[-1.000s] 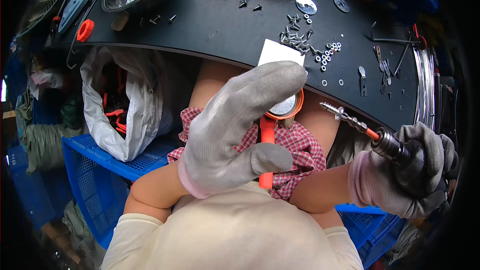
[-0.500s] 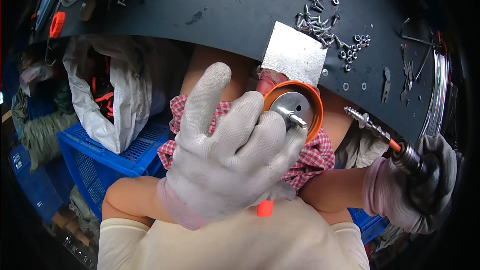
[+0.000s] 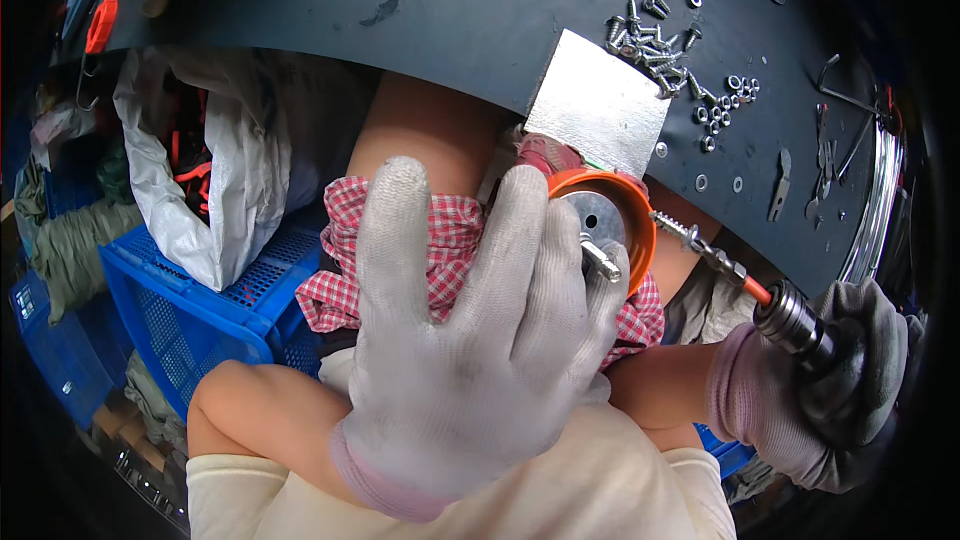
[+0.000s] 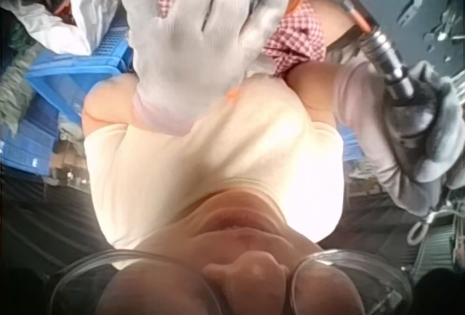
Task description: The person assembles caulking guns by driving screws into metal plates with a pneumatic screwdriver, attaching plungers and handle mechanisms onto metal rods, and fitting the assemblies into tubes.
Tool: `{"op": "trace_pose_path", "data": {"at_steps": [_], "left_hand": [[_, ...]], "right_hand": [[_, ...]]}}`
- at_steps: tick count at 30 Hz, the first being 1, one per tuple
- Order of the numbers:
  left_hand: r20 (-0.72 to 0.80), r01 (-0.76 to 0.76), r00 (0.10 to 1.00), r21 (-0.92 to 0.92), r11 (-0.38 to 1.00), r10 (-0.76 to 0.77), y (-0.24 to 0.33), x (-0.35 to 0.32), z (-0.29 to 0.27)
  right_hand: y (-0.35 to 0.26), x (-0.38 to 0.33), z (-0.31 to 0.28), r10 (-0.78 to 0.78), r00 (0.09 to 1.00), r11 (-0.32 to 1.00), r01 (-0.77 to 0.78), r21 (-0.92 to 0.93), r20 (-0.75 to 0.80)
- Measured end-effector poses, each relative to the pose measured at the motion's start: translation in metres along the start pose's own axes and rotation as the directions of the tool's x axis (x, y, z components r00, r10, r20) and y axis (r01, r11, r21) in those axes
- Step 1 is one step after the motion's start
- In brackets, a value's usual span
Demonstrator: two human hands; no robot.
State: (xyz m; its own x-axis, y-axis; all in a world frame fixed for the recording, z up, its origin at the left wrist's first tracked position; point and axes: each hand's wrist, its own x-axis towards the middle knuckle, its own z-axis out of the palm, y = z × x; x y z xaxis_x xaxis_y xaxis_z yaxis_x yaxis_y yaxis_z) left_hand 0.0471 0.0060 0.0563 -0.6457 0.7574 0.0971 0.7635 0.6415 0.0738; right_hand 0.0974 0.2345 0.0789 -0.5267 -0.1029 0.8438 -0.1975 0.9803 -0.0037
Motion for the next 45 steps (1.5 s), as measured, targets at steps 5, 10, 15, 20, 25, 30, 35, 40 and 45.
{"op": "trace_pose_path", "data": {"at_steps": [5,10,15,20,25,30,35,40,45], "left_hand": [[0.124,0.213,0.972,-0.103,0.972,-0.200,0.013,0.004,-0.005],[-0.085,0.089,0.992,-0.088,0.992,-0.096,0.010,-0.001,0.013],[-0.091,0.082,0.991,-0.128,0.988,-0.094,0.010,-0.001,0.009],[-0.155,0.071,0.983,-0.176,0.982,-0.098,0.010,-0.004,0.016],[-0.175,0.127,0.971,-0.207,0.970,-0.164,0.007,-0.003,0.009],[-0.263,0.197,0.928,-0.255,0.947,-0.264,0.012,-0.005,0.016],[-0.251,0.137,0.951,-0.174,0.975,-0.178,0.011,-0.006,0.022],[-0.294,0.225,0.900,-0.321,0.920,-0.323,0.016,-0.005,0.023],[-0.221,0.215,0.922,-0.387,0.896,-0.317,0.010,-0.004,0.023]], "right_hand": [[0.006,-0.013,0.000,0.011,0.998,0.998,-0.007,0.060,-0.060],[0.004,-0.012,0.001,0.022,0.997,0.995,-0.014,0.098,-0.077],[-0.003,0.004,0.001,0.007,0.994,0.990,0.009,0.142,-0.111],[-0.044,0.048,0.018,0.353,0.695,-0.130,-0.627,0.768,0.627],[-0.070,0.052,0.035,0.486,0.816,0.182,-0.444,0.877,0.312],[-0.082,0.057,0.047,0.505,0.818,0.317,-0.472,0.823,0.274],[-0.089,0.055,0.060,0.450,0.860,0.145,-0.336,0.931,0.241],[-0.085,0.049,0.063,0.339,0.893,0.124,-0.355,0.927,0.297],[-0.080,0.049,0.069,0.385,0.847,-0.025,-0.387,0.922,0.366]]}}
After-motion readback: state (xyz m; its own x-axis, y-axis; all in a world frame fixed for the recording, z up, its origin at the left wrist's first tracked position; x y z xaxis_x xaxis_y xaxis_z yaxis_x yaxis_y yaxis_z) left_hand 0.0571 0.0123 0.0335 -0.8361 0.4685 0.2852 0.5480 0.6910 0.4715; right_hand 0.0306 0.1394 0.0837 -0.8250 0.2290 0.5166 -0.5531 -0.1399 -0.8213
